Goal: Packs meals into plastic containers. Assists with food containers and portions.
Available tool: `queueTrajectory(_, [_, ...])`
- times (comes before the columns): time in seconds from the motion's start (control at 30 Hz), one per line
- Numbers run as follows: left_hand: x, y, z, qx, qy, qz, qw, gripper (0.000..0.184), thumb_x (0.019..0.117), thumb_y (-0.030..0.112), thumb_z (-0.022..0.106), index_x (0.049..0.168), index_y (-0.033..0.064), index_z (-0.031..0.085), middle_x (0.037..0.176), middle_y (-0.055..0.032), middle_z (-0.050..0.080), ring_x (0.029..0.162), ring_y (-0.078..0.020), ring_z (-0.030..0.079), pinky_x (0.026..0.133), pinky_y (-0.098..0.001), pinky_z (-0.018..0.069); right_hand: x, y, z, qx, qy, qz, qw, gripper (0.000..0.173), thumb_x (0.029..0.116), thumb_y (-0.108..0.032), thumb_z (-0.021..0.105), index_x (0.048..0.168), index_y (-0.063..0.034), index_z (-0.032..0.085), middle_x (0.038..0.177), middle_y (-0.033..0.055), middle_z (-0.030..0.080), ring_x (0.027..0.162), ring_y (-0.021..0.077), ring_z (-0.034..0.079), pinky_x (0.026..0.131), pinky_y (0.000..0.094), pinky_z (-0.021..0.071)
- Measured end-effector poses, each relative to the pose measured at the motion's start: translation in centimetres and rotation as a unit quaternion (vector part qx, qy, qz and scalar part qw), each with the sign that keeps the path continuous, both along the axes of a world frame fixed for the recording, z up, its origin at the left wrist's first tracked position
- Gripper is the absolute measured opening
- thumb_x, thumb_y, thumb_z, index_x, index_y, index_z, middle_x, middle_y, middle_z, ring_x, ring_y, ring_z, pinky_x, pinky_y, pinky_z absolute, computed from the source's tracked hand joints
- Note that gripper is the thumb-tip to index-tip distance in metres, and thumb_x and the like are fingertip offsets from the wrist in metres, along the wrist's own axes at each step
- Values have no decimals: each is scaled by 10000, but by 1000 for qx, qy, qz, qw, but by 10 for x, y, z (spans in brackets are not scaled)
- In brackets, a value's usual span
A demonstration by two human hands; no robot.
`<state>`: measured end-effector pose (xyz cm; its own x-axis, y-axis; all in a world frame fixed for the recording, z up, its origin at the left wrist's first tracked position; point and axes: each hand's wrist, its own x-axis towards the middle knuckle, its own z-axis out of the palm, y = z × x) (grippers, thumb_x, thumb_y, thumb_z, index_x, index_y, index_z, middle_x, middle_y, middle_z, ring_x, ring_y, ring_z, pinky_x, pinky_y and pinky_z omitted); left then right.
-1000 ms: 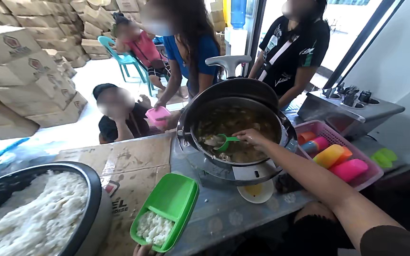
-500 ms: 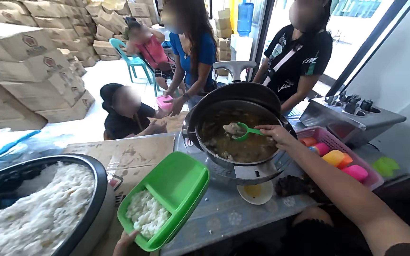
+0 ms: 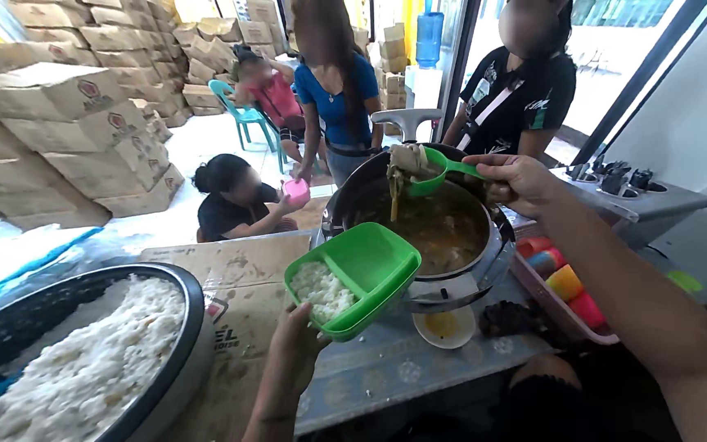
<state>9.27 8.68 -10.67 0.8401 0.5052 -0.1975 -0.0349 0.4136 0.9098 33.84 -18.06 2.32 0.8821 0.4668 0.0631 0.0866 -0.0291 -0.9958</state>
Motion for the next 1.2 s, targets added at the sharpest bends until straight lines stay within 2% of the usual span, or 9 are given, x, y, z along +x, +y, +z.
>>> queueTrajectory(0.2, [8, -18, 2, -22, 2, -40, 999, 339, 1085, 195, 306, 1398, 84, 369, 1026, -62, 685, 841, -143, 720, 666, -291, 613, -35, 5, -18, -104, -34, 52, 993, 218, 1047, -41, 510, 1175, -18, 685, 873, -24, 684, 561, -38, 467, 512, 137, 386])
queueTrajectory(0.27, [6, -20, -1, -19, 4, -49, 999, 335, 1070, 197, 316, 1379, 87, 379, 1035, -65, 686, 844, -146, 721, 658, -291, 613, -49, 9, -24, -173, -83, 69, 979, 205, 1039, -37, 543, 1149, -7, 713, 979, 39, 723, 767, 23, 621, 705, 208, 518])
queueTrajectory(0.4, [-1, -22, -6, -6, 21, -46, 999, 343, 1061, 193, 318, 1376, 78, 387, 1023, -72, 689, 836, -152, 722, 654, -302, 614, -66, 17, -38, -320, -295, 102, 895, 215, 1023, -38, 583, 1142, -58, 761, 1048, 101, 752, 952, 198, 700, 897, 430, 547])
queueTrajectory(0.47, [-5, -23, -10, 6, 34, -44, 998, 374, 1046, 196, 334, 1402, 82, 357, 1017, -56, 675, 825, -138, 715, 652, -298, 612, -68, 15, -50, -329, -453, 119, 820, 238, 980, -9, 602, 1120, -78, 781, 988, 111, 753, 891, 277, 726, 804, 520, 576])
queueTrajectory(0.53, [-9, -23, -14, 4, 33, -50, 998, 395, 1018, 201, 353, 1396, 88, 350, 1020, -52, 677, 833, -138, 716, 658, -306, 614, -67, 15, -58, -307, -559, 117, 762, 237, 924, 19, 637, 1074, -79, 792, 918, 98, 748, 773, 271, 728, 672, 482, 592])
queueTrajectory(0.8, [-18, -24, -21, -33, -19, -42, 998, 355, 948, 187, 381, 1290, 93, 405, 949, -10, 712, 812, -105, 732, 658, -285, 632, -74, 0, -53, -260, -677, 117, 679, 281, 867, 32, 623, 1047, -98, 796, 919, 82, 758, 730, 249, 713, 594, 394, 560])
queueTrajectory(0.9, [-19, -23, -23, -38, -32, -37, 998, 373, 906, 206, 431, 1265, 106, 424, 935, 9, 722, 809, -94, 734, 655, -279, 631, -78, -9, -42, -258, -683, 31, 682, 295, 900, 29, 585, 1087, -85, 782, 994, 103, 766, 777, 268, 730, 633, 415, 582])
queueTrajectory(1.03, [-23, -21, -27, -47, -44, -29, 997, 385, 897, 206, 447, 1268, 100, 443, 943, -2, 732, 821, -103, 740, 663, -290, 638, -53, -12, -51, -292, -593, -73, 747, 274, 959, 35, 570, 1132, -48, 766, 1033, 163, 747, 851, 331, 742, 700, 504, 598])
queueTrajectory(1.2, [-42, -11, -36, -36, -54, 22, 998, 290, 916, 195, 430, 1185, 117, 503, 904, 48, 739, 825, -62, 729, 698, -269, 630, -12, -7, -105, -478, -354, -22, 804, 302, 1025, -39, 525, 1240, -88, 732, 1200, 193, 711, 1085, 421, 684, 922, 641, 516])
